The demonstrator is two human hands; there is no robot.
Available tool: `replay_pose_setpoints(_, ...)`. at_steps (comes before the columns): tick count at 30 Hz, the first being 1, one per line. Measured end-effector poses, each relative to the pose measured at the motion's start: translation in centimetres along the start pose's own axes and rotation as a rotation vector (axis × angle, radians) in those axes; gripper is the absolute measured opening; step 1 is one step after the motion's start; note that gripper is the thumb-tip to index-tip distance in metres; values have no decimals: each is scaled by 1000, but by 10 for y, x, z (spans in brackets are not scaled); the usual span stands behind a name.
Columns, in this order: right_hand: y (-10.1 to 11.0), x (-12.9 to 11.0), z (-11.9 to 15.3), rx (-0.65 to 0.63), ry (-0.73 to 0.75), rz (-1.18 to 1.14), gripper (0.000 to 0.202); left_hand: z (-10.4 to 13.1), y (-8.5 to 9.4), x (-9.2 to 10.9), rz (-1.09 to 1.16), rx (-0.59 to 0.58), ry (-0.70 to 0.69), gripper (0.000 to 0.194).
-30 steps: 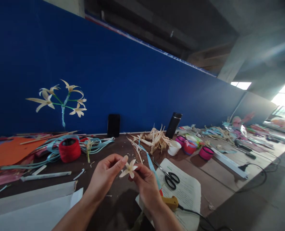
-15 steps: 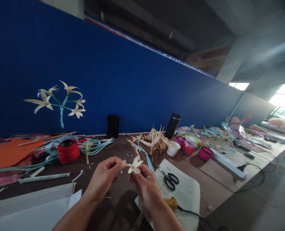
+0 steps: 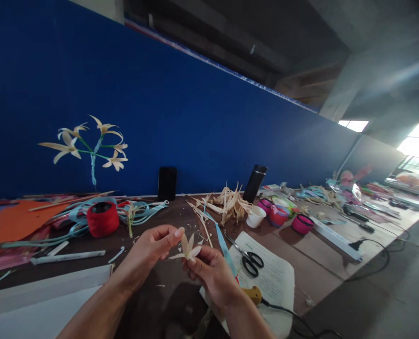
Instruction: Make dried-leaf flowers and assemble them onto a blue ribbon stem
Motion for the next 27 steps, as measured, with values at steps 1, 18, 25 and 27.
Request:
replay_pose_setpoints(1, -1, -1, 0, -5, -3, 8, 20, 1, -1, 2, -8, -10, 4, 35)
replay_pose_setpoints(18, 1, -8, 0, 33, 139, 180, 18, -4, 2, -12, 8, 21, 85, 33)
replay_pose_setpoints(25, 2, -9, 1, 47, 156, 242, 18, -4, 2, -14, 33, 8, 124, 33)
replay_pose_setpoints(27, 2, -9, 2, 54, 160, 241, 18, -4, 2, -15, 44, -1, 138, 33)
Point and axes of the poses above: each hand's wrist, its own z-axis away from the middle knuckle, its own y-axis out of the back of the hand, x = y × z, the point moved 3 cm from there along -z, towards the middle knuckle, and after that the axes turned 6 degrees about -x, right-handed, at the moved point
